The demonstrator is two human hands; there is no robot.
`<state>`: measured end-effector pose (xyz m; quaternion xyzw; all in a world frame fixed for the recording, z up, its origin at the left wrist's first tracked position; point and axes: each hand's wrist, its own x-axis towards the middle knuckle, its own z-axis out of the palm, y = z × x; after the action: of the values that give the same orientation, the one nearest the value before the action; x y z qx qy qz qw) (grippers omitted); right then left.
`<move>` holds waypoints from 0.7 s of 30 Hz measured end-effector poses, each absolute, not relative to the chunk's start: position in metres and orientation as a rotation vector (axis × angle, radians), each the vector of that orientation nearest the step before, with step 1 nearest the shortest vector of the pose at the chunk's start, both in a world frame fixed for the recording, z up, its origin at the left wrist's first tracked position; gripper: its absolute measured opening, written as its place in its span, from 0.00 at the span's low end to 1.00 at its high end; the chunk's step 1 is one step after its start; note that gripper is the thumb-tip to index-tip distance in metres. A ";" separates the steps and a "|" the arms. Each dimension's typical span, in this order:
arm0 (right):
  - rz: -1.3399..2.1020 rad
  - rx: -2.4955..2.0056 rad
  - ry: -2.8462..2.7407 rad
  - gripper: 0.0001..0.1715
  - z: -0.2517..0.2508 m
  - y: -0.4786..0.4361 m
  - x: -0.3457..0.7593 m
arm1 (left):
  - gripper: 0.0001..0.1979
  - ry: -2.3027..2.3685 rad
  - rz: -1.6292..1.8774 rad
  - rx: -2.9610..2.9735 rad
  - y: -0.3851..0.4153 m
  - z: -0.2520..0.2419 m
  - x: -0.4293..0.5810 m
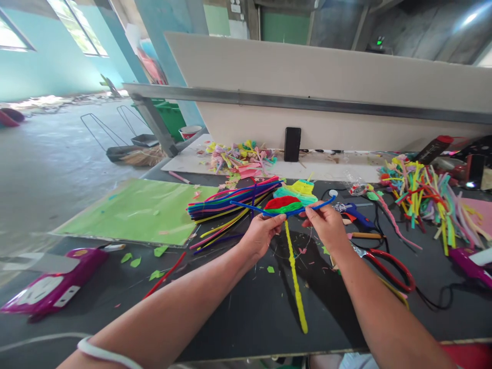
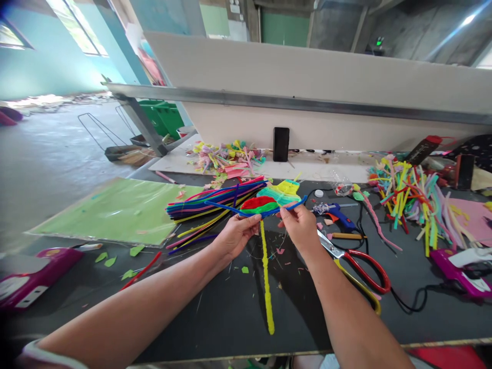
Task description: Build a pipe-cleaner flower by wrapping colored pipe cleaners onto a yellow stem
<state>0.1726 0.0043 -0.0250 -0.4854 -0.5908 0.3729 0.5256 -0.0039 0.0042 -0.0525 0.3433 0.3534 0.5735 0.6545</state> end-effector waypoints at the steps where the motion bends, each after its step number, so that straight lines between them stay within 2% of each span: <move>1: 0.897 -1.172 -1.414 0.17 -0.026 0.005 0.173 | 0.13 0.800 1.299 0.775 0.004 -0.052 -0.004; 11: 1.275 -1.053 -1.176 0.16 -0.026 0.009 0.175 | 0.14 0.783 1.240 0.752 0.001 -0.047 -0.003; 18: 1.789 -0.868 -0.929 0.16 -0.025 0.010 0.178 | 0.15 0.741 1.210 0.751 0.000 -0.047 -0.005; 21: 1.658 -1.104 -1.017 0.19 -0.025 0.013 0.180 | 0.13 0.779 1.242 0.750 0.002 -0.051 -0.006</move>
<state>0.1797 0.0133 -0.0246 -0.4440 -0.4089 0.6668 0.4372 -0.0059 0.0025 -0.0507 0.3340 0.3471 0.5532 0.6797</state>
